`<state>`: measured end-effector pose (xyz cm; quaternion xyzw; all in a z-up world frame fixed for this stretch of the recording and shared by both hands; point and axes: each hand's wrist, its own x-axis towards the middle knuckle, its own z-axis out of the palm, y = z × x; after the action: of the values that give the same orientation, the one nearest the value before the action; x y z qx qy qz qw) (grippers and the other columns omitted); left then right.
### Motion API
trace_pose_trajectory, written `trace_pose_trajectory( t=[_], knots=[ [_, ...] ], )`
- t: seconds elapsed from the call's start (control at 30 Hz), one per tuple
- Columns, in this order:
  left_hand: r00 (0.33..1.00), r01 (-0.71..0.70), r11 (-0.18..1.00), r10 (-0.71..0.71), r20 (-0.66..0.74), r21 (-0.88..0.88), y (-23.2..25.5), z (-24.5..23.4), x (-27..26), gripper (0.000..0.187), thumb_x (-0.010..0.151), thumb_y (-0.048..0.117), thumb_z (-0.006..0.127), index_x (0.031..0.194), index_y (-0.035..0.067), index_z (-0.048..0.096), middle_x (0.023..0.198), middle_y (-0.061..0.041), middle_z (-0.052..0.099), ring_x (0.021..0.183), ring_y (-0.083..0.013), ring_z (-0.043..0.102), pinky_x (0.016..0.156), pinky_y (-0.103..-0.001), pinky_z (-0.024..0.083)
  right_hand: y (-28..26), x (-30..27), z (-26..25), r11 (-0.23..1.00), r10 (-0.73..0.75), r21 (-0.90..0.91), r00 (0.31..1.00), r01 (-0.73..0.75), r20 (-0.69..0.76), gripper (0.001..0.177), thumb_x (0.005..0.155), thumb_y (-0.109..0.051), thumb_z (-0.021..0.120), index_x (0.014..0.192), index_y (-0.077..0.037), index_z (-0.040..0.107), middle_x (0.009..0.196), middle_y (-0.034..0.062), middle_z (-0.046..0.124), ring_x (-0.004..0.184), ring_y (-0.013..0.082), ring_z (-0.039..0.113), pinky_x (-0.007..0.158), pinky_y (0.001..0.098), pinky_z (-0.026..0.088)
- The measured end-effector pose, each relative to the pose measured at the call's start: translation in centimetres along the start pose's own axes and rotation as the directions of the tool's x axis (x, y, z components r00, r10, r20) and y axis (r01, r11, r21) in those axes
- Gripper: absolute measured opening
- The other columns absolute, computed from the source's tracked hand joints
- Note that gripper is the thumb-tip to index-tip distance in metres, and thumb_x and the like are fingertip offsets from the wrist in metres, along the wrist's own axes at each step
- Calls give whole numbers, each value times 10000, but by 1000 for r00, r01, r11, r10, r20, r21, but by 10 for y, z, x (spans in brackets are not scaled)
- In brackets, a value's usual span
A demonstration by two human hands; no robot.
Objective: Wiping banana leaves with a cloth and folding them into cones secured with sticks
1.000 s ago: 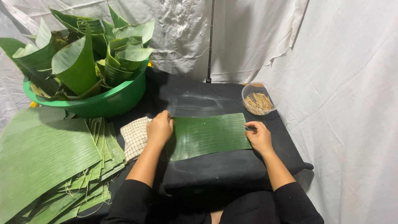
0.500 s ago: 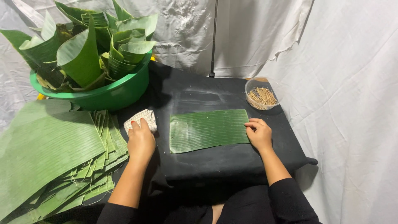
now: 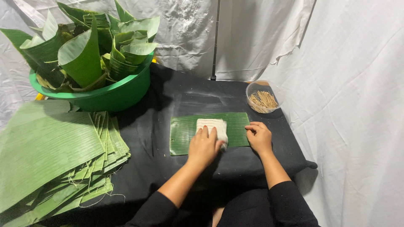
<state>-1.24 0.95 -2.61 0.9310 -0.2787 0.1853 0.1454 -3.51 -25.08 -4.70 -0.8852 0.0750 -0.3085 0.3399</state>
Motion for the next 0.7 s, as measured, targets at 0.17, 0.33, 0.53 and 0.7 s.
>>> trace_pose_trajectory(
  t=[0.17,0.33,0.53,0.7],
  knots=[
    [946,85,995,-62,317,-57,45,-61,19,747,920,733,438,1541,318,444,1622,-258,294,1459,-611,211,1092,-752,232,-1,-1,0,1000,24,-19,1000,-24,8,216,762,-83,725,895,-209,839,1001,45,746,949,270,720,752,334,622],
    [896,142,988,-104,433,-57,33,-39,26,656,947,709,394,1509,382,477,1681,-147,242,1489,-616,95,1103,-789,153,-5,-1,-1,998,54,-26,998,-54,29,229,760,-82,714,902,-213,836,1002,45,740,958,274,718,757,349,619],
    [909,210,978,-199,367,9,-2,-49,14,533,970,580,485,1461,378,537,1644,-111,339,1469,-603,184,1040,-808,233,-4,1,-1,999,46,18,999,-47,25,247,756,-68,694,905,-206,834,978,57,730,888,273,716,719,340,605],
    [922,300,951,-310,232,77,-49,-52,-5,503,943,563,553,1401,364,614,1582,-115,454,1426,-587,301,1003,-740,354,4,1,2,1000,22,-18,999,-21,32,252,750,-77,699,895,-238,830,972,30,725,871,257,717,702,338,602]
  ],
)
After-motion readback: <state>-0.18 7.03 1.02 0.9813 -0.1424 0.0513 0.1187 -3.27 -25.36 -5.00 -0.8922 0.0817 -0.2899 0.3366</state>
